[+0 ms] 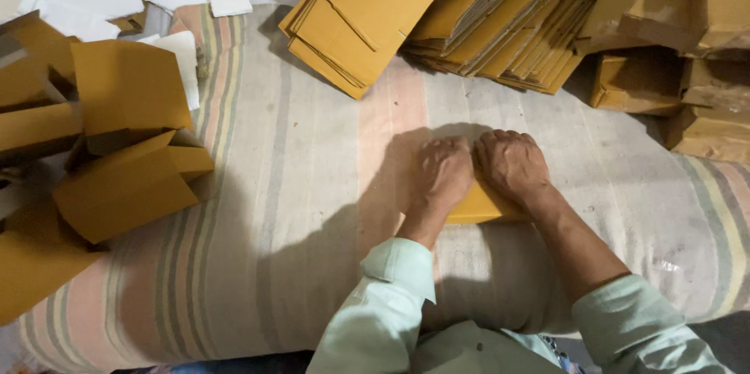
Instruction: The person assembles small cardboard boxes by folding and pressing the flaps into place. They handle multiple flat cardboard pieces, fold them into box shapes, and place the finished boxes into a pile on the left.
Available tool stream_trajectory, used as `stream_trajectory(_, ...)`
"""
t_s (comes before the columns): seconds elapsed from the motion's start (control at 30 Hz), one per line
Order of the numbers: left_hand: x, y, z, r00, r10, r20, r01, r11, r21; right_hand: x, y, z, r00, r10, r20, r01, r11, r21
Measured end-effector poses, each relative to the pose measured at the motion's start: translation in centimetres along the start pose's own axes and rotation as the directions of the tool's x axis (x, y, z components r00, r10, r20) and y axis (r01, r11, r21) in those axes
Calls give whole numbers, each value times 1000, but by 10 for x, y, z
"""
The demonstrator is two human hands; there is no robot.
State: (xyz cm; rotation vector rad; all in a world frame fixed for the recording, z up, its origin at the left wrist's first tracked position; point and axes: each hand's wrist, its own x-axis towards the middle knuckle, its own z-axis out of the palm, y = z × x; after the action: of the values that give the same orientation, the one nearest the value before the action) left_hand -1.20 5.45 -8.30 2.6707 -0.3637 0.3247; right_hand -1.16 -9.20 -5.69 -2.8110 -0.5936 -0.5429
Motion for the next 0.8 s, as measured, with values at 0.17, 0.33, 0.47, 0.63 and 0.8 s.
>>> stream_trajectory(0.17, 1, -1, -7, 998, -51, 27, 49, 998, 47, 1, -7, 4, 999, -46, 27, 49, 991, -122)
stream_trajectory(0.33, 0, 3, -13, 994, -59, 90, 52, 995, 84, 3, -14, 8, 1000, 14, 23, -12, 996, -92)
stream_trajectory(0.47, -6, -9, -20, 994, -74, 85, 71, 997, 33, 1, -8, -3, 999, -22, 28, 26, 991, -129)
stream_trajectory(0.63, 4, -8, -9, 979, -93, 182, 82, 994, 72, 10, -9, -3, 866, 155, 475, -32, 966, -258)
stream_trajectory(0.8, 2, -7, -3, 996, 15, 90, -20, 998, 58, 12, -10, 5, 998, -49, 50, 53, 995, -86)
